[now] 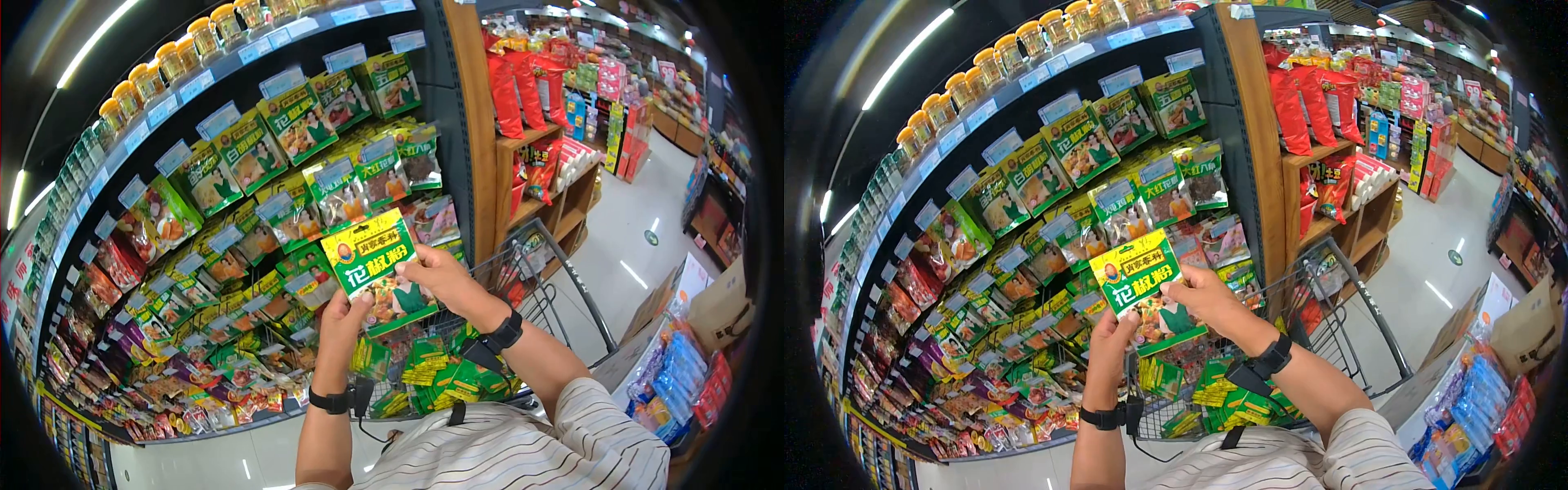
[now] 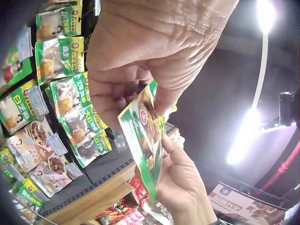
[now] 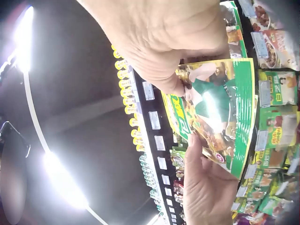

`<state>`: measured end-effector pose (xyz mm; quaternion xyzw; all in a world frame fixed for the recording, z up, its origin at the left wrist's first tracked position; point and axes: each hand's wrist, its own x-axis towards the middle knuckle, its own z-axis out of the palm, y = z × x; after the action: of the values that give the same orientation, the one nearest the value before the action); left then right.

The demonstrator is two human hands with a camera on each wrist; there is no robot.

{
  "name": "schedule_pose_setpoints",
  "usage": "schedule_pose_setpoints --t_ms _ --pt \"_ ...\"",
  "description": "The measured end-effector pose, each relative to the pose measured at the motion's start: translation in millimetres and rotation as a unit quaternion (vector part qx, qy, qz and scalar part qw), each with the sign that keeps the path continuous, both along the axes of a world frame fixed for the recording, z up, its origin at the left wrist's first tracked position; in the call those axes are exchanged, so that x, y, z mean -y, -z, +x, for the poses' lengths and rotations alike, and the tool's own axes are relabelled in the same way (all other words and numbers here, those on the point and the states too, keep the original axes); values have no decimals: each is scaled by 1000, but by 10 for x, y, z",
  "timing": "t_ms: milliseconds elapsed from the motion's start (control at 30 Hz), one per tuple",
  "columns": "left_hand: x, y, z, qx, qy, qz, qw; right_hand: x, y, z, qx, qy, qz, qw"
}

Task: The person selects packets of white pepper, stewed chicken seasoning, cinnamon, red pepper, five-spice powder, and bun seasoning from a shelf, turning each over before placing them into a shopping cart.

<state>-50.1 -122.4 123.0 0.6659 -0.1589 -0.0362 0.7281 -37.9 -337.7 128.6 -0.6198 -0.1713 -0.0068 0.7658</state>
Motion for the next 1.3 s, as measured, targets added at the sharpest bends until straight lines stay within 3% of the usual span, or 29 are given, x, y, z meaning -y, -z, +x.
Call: schedule_pose_setpoints --t_ms 233,800,1300 --pt "122 -97 -19 26 23 -8 999 34 -64 56 36 55 -28 997" --pt "80 -93 5 57 -43 46 996 47 -154 95 37 14 -64 997" --pt "-31 -194 132 77 -33 -4 996 -24 -263 189 63 -4 -29 998"
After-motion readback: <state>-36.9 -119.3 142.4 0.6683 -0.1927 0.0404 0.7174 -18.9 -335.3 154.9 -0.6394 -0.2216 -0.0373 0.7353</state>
